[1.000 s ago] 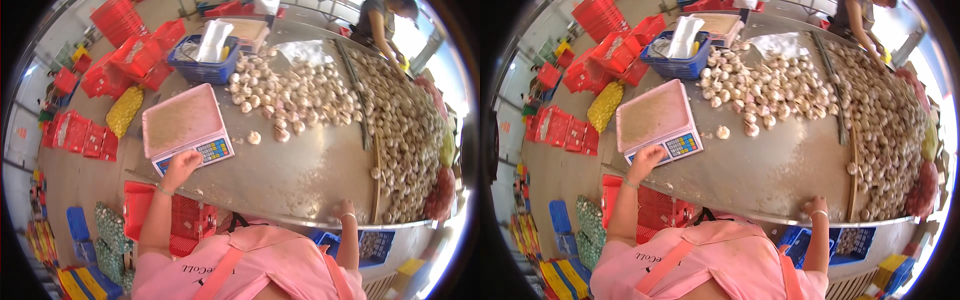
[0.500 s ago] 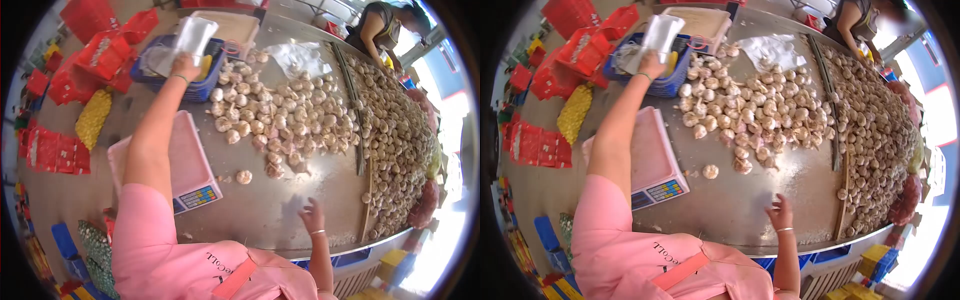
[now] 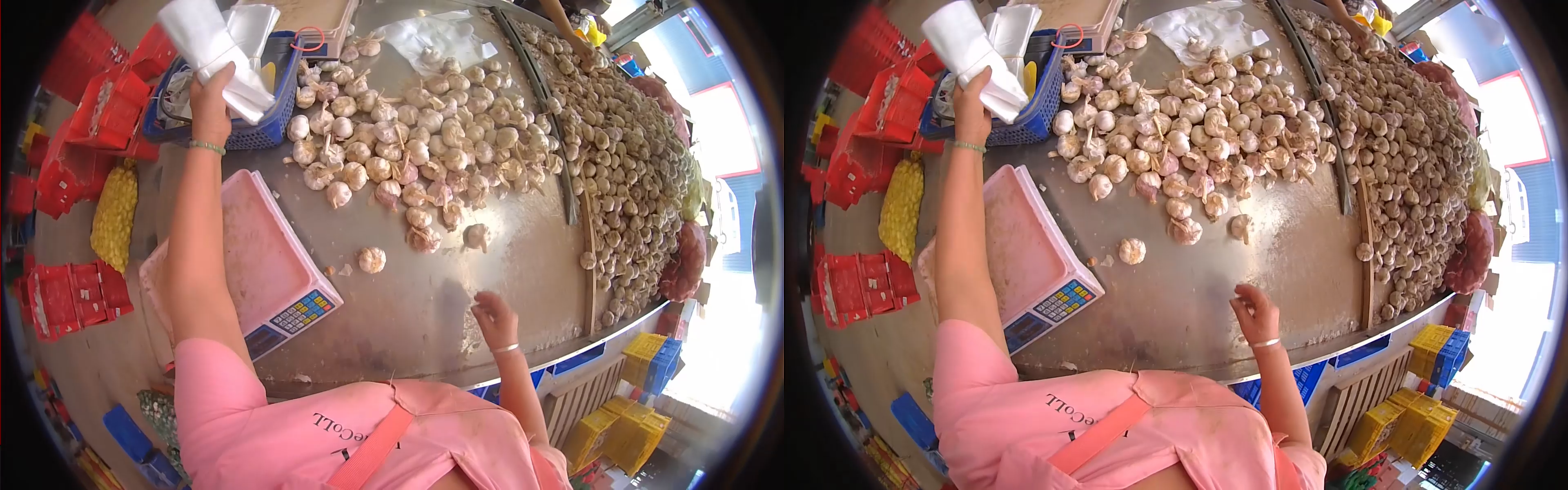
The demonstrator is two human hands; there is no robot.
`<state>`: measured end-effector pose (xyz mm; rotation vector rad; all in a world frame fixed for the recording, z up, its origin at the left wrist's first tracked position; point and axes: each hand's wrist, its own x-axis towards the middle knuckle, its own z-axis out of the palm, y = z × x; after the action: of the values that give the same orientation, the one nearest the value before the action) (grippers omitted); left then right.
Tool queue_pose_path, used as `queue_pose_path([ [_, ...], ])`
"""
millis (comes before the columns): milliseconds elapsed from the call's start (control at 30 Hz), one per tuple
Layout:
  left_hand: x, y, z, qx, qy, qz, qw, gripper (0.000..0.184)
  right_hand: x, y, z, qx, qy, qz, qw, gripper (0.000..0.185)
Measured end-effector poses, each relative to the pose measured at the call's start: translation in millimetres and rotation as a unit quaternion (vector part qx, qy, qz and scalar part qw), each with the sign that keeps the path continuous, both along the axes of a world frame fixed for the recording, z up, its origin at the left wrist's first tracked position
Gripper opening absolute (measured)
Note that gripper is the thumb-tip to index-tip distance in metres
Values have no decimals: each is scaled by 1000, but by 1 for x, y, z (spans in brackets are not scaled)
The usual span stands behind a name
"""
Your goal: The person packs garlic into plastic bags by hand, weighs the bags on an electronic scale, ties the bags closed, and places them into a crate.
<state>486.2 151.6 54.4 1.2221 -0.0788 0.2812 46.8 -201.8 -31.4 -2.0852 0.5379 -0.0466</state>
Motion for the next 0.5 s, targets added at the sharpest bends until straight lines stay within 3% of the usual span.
queue_pose_path([
  [67,-57,-20,30,-40,8,-93,995,36,26,9,23,12,-54,20,998,22],
  [100,-87,-31,38,-53,74,-154,984,35,41,17,45,5,-89,53,995,21],
  [167,-148,-51,29,22,120,-256,959,37,65,37,80,6,-160,106,981,21],
  [200,-181,-65,28,63,125,-330,934,41,74,46,90,13,-198,128,972,21],
  [233,-218,-83,21,12,215,-389,896,45,81,56,95,15,-236,144,961,23],
  [267,-245,-95,8,40,209,-440,872,51,87,64,98,18,-276,161,947,25],
  [333,-299,-117,-5,17,286,-470,835,61,89,67,95,-106,-260,206,937,20],
  [367,-319,-121,-15,15,296,-444,846,62,86,64,89,-152,-231,233,932,18],
  [433,-352,-126,-33,53,298,-400,865,64,69,57,67,-125,-215,283,926,11],
  [500,-389,-137,-41,18,330,-362,872,62,43,49,46,-120,-215,353,903,10],
])
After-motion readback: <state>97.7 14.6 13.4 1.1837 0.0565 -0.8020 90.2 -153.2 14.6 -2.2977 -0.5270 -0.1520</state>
